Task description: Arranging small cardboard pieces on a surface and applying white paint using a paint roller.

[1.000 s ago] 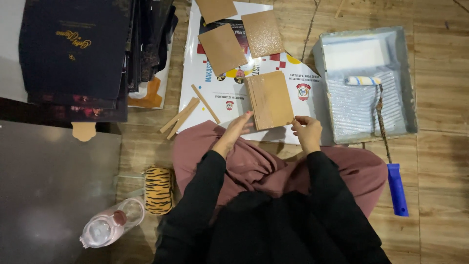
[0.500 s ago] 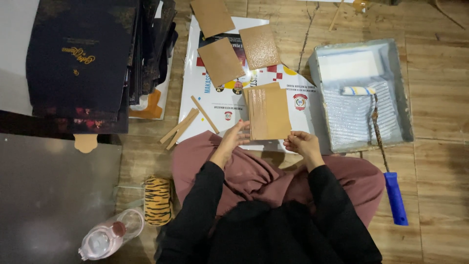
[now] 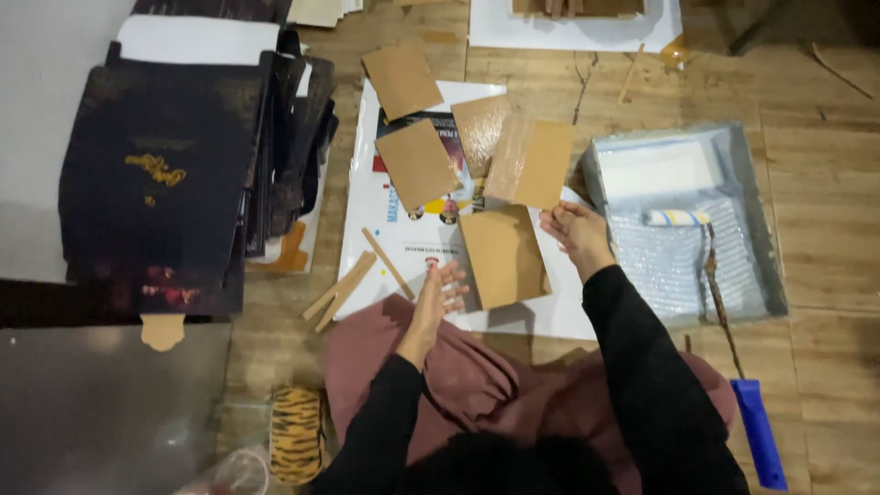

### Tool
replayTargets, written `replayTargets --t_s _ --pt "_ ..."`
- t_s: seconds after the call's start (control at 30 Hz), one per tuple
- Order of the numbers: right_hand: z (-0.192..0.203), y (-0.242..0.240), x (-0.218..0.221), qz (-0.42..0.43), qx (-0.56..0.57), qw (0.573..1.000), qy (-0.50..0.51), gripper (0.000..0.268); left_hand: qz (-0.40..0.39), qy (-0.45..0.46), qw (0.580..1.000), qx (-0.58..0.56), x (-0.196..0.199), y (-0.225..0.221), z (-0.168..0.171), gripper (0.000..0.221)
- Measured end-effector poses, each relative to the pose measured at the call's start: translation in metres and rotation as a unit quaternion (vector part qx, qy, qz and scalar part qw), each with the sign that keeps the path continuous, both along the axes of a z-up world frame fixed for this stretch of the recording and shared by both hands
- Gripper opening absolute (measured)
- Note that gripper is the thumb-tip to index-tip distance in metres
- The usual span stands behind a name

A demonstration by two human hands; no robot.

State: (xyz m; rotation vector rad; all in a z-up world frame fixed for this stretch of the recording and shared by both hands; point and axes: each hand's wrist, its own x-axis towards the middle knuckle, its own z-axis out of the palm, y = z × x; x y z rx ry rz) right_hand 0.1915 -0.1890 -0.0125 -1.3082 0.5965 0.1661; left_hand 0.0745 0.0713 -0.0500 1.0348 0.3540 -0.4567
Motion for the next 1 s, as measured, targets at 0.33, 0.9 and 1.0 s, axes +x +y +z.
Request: replayTargets --t_s 0.33,0.9,1.0 --pt "-0.076 0.000 0.165 -0.154 0.092 0.983 -0.031 0.023 0.007 0.048 0.999 0.001 0.005 0.000 0.020 0.074" --pt "0.001 -0.035 0.134 -0.067 0.160 0.977 -0.127 0.040 0.022 0.087 0.995 0.039 0.012 -0.004 0.048 0.070" --pt "0.075 -0.048 0.059 0.014 0.049 0.991 -0.120 0.039 0.018 0.086 0.995 0.036 0.008 -0.004 0.043 0.070"
